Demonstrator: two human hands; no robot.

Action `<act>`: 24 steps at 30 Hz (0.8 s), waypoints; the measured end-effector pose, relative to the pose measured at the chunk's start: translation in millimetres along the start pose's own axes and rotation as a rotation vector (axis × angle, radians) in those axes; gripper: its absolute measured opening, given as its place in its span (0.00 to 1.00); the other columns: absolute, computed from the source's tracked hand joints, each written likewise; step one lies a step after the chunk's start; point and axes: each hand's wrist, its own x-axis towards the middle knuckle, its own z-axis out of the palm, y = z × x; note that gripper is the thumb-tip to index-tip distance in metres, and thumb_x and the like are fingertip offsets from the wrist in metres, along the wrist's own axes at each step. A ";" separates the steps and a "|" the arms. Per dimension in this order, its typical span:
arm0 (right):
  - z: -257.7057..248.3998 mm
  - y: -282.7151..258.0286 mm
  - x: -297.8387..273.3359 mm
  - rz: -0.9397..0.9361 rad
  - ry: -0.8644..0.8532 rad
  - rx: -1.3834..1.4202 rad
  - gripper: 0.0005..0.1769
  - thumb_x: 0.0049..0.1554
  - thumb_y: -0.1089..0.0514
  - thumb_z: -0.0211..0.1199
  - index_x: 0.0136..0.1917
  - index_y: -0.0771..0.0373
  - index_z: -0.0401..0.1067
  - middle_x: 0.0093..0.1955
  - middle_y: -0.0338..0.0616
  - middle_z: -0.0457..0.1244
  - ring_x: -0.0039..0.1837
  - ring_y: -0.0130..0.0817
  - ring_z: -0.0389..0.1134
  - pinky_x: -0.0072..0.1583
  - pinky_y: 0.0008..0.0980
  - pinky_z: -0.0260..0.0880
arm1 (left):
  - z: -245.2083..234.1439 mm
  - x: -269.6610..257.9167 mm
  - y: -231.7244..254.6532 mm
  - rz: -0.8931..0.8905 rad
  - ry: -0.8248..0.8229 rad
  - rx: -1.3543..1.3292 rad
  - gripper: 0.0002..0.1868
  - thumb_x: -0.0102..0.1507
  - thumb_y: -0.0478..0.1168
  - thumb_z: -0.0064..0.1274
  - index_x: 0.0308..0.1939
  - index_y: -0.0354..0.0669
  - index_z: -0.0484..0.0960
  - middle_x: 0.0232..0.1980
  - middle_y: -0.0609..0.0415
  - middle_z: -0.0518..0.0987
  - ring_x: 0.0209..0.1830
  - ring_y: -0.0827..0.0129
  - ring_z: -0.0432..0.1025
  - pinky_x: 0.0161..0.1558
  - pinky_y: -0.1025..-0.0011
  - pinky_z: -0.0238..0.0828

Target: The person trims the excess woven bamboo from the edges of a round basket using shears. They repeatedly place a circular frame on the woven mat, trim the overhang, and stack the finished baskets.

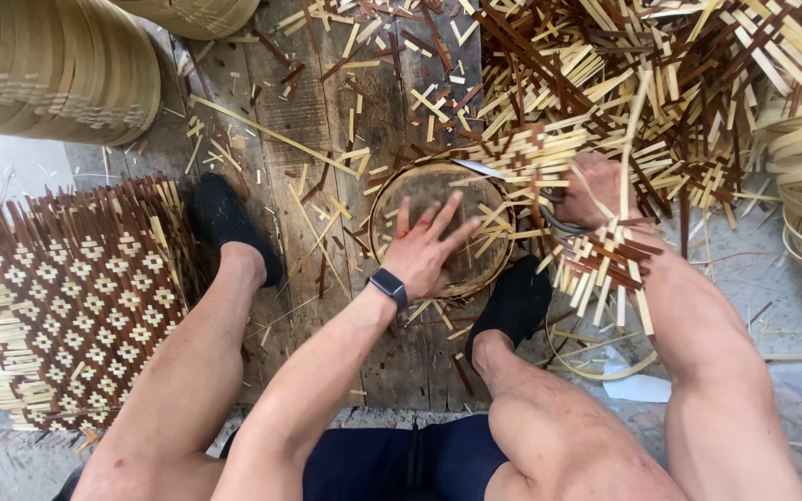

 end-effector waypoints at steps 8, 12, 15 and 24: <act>-4.8 -20.7 4.0 -0.089 0.316 -0.026 0.13 0.57 0.49 0.65 0.48 0.60 0.73 0.45 0.45 0.65 0.41 0.35 0.65 0.43 0.34 0.72 | 2.8 11.2 47.6 -0.576 0.107 -0.418 0.51 0.54 0.60 0.63 0.78 0.60 0.58 0.80 0.24 0.29 0.77 0.23 0.37 0.69 0.35 0.47; 5.4 -5.0 20.2 -0.072 0.058 0.041 0.11 0.59 0.49 0.63 0.47 0.57 0.72 0.44 0.43 0.65 0.40 0.34 0.64 0.43 0.32 0.70 | -1.6 14.7 39.5 -0.520 0.057 -0.407 0.52 0.49 0.57 0.65 0.77 0.61 0.62 0.81 0.32 0.32 0.76 0.24 0.39 0.66 0.34 0.49; 29.9 33.1 8.3 -0.051 -0.053 0.064 0.09 0.60 0.49 0.62 0.47 0.54 0.71 0.44 0.41 0.65 0.39 0.33 0.63 0.43 0.31 0.69 | -1.0 6.4 23.1 -0.388 -0.024 -0.381 0.52 0.45 0.55 0.65 0.75 0.67 0.65 0.83 0.38 0.34 0.78 0.29 0.40 0.64 0.38 0.52; 1.9 -28.3 50.9 -0.096 -0.466 -0.400 0.06 0.64 0.47 0.58 0.46 0.46 0.71 0.44 0.39 0.65 0.39 0.33 0.59 0.46 0.29 0.66 | 0.3 8.2 17.0 -0.290 -0.070 -0.330 0.54 0.42 0.55 0.68 0.74 0.68 0.66 0.82 0.36 0.36 0.76 0.30 0.41 0.63 0.40 0.54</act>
